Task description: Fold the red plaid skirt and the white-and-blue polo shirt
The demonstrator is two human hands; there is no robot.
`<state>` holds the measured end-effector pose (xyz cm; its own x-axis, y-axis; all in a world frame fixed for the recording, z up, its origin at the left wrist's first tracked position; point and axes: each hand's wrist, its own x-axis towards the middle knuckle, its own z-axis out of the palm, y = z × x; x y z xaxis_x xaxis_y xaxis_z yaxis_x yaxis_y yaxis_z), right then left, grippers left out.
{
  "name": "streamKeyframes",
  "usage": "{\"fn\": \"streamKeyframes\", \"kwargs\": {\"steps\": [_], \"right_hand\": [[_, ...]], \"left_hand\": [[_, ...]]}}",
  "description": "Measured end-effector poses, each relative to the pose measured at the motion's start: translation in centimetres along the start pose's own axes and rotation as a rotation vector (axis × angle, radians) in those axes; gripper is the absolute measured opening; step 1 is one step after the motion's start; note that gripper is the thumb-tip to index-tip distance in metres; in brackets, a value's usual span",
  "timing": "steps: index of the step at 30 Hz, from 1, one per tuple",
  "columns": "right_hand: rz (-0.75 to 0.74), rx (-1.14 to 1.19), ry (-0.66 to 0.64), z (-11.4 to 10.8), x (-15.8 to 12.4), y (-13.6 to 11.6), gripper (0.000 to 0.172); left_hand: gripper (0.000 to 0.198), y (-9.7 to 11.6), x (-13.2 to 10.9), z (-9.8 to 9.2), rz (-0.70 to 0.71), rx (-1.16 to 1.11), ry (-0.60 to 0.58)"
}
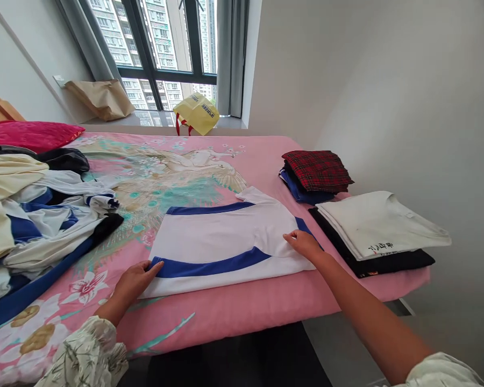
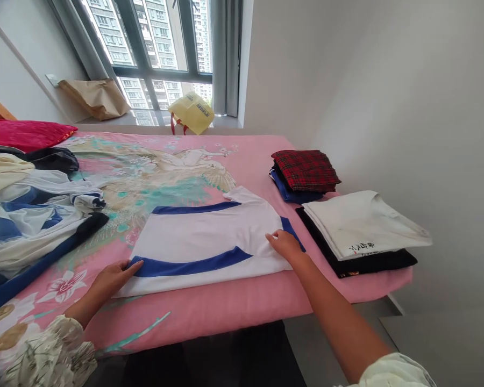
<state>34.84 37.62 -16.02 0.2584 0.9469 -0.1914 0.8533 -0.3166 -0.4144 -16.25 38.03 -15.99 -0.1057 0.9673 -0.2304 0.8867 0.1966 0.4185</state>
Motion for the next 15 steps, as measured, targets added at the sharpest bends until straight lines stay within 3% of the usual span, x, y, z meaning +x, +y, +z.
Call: {"fn": "streamKeyframes", "kwargs": {"steps": [4, 8, 15], "right_hand": [[-0.092, 0.090, 0.038, 0.6, 1.6, -0.5, 0.036], [-0.118, 0.101, 0.110, 0.8, 1.4, 0.0, 0.037], [-0.025, -0.036, 0.071, -0.3, -1.1, 2.0, 0.043]], "left_hand": [[0.051, -0.1, -0.6, 0.8, 0.008, 0.029, 0.114], [0.056, 0.0, -1.2, 1.8, -0.021, 0.101, 0.202], [0.071, -0.5, -0.5, 1.9, -0.057, 0.161, 0.090]]}}
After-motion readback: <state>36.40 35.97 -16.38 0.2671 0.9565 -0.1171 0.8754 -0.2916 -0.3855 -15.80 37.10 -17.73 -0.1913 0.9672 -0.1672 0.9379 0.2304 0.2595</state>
